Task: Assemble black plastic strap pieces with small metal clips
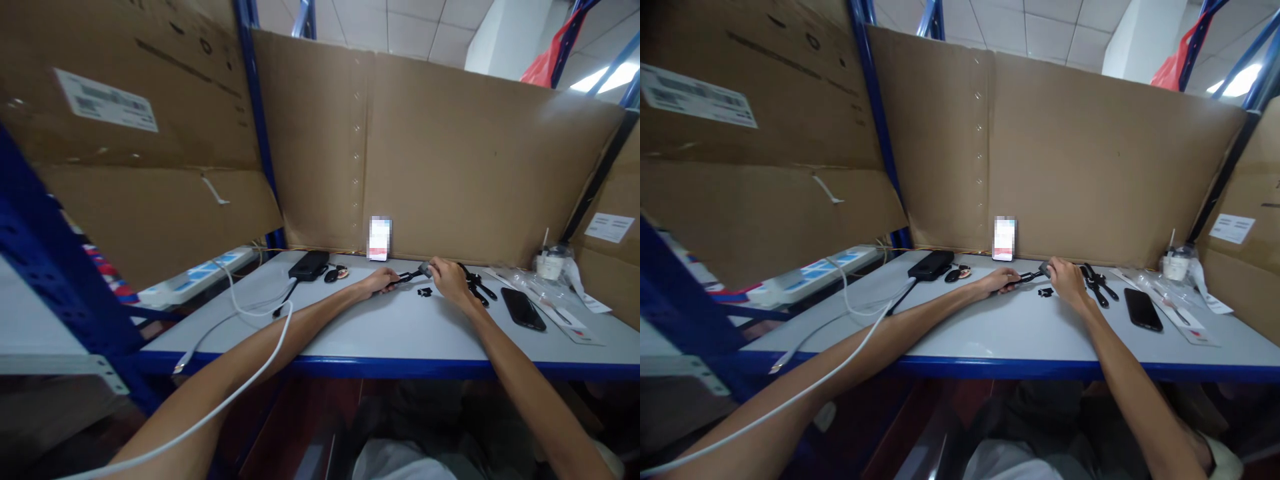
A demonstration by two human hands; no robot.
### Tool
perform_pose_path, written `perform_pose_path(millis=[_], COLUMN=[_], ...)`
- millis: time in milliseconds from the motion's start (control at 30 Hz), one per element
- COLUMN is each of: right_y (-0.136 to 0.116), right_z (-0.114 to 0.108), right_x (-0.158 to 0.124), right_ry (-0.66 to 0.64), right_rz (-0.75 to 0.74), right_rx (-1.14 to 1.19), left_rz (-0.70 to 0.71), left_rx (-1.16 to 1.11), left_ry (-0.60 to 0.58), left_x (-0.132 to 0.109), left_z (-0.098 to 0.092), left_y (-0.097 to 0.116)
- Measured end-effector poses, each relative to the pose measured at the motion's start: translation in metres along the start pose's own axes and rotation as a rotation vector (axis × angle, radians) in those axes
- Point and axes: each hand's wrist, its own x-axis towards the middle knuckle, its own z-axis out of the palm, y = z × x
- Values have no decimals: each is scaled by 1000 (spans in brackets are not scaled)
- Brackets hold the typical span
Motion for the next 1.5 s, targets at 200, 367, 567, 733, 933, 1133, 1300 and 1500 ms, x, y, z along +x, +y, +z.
perform_pose_path(millis=[200, 367, 567, 733, 933, 1133, 1300, 1500], right_y=[6, 1, 23, 29, 2, 21, 71, 86], right_z=[2, 5, 2, 1, 12, -6, -33, -33], right_x=[0, 5, 7, -1, -6, 0, -4, -6], right_ry=[177, 213, 26, -177, -355, -233, -150, -518], right_rz=[-8, -41, 249, 163, -12, 174, 679, 766], right_rx=[113, 201, -92, -239, -236, -208, -250, -248], left_rz=[-14, -16, -29, -58, -28, -13, 30, 51], left_rx=[-8, -16, -31, -6, 8, 40, 146, 325], left_ry=[-1, 5, 12, 109, 92, 72, 149, 241], left_x=[-1, -2, 1, 3, 8, 10, 10, 16], left_z=[1, 1, 0, 3, 2, 0, 3, -1], left_y=[1, 2, -2, -3, -10, -15, -19, -26])
